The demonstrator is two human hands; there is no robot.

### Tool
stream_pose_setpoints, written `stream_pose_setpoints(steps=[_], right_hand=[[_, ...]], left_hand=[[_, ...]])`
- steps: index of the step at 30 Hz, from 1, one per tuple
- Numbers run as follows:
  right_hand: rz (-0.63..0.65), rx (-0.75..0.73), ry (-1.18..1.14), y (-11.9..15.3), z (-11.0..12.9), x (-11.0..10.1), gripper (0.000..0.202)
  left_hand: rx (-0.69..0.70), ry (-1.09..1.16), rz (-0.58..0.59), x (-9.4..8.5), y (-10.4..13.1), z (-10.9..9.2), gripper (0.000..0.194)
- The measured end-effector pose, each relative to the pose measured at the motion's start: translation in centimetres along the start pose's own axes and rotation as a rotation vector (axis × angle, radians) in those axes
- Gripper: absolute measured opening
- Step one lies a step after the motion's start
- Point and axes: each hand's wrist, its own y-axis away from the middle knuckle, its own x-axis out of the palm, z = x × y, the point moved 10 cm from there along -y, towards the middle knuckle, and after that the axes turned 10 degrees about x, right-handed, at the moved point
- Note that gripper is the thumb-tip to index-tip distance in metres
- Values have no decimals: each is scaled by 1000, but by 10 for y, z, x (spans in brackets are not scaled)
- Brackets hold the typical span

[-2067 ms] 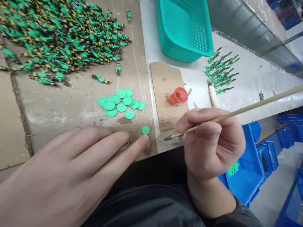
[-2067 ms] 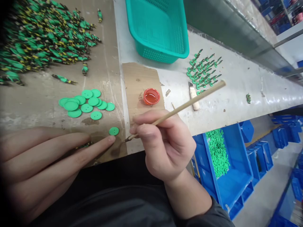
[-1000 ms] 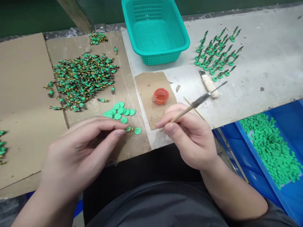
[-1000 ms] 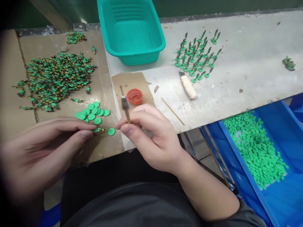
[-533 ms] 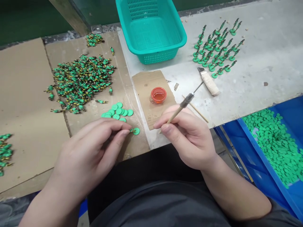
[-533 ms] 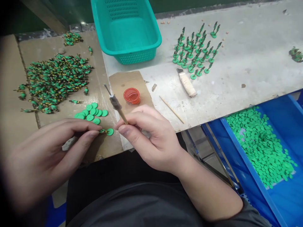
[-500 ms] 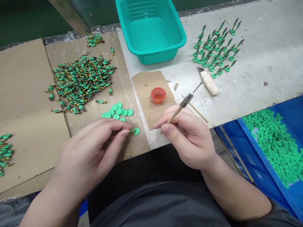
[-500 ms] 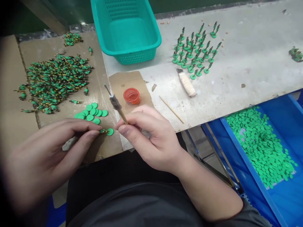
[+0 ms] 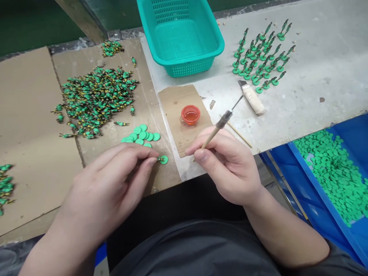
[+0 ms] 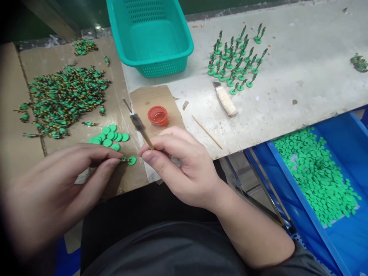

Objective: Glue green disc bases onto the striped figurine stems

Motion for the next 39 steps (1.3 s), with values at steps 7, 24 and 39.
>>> stream_pose_setpoints(steps=[7,24,39], right_hand=[[-3,22,-2,-1,-2,0,11],[-4,5,-1,-1,-1,-1,12],[19,5,47,0,-1,4,13]], left_hand=[[-8,55,-53,-3,1,5,5],[6,49,-29,-2,-1,3,5],[62,-96,-38,0,2,-18,5]])
